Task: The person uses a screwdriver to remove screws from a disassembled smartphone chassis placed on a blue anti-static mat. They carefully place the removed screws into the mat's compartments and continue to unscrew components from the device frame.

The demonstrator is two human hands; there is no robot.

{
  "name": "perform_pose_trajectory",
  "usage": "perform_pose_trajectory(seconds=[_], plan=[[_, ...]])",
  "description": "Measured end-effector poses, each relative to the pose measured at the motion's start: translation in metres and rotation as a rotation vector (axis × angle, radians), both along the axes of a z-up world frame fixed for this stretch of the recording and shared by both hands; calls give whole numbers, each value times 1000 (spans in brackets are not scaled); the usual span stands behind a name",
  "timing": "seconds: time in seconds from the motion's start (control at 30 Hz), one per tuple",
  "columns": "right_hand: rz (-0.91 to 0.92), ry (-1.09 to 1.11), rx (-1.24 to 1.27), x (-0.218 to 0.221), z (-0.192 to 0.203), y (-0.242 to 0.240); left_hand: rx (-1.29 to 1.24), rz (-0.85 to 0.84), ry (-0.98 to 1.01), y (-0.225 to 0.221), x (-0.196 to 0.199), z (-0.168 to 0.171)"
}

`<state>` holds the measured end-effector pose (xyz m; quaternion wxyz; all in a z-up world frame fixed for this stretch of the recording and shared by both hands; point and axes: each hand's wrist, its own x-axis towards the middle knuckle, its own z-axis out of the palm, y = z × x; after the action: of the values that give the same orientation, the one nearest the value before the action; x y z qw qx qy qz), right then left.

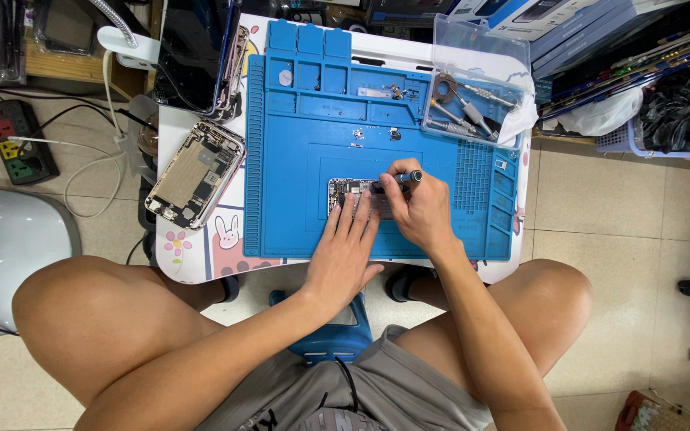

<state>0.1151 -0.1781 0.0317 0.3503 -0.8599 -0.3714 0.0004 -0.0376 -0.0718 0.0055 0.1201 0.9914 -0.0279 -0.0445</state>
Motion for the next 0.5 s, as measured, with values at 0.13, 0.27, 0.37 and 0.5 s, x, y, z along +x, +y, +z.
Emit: perform_pose_trajectory(seconds=[0.13,0.27,0.37,0.5], plan=[[-1,13,15,1,0,1,-1,3,-13,2,-1,-5],[3,3,3,-2,2,2,-7,0,-31,2,-3,-8],[-5,-16,-23,-5,6,3,-17,0,-30,4,-3,-5],[14,-121,-50,-6,39,16,-37,-1,-31,6,-4,-2]])
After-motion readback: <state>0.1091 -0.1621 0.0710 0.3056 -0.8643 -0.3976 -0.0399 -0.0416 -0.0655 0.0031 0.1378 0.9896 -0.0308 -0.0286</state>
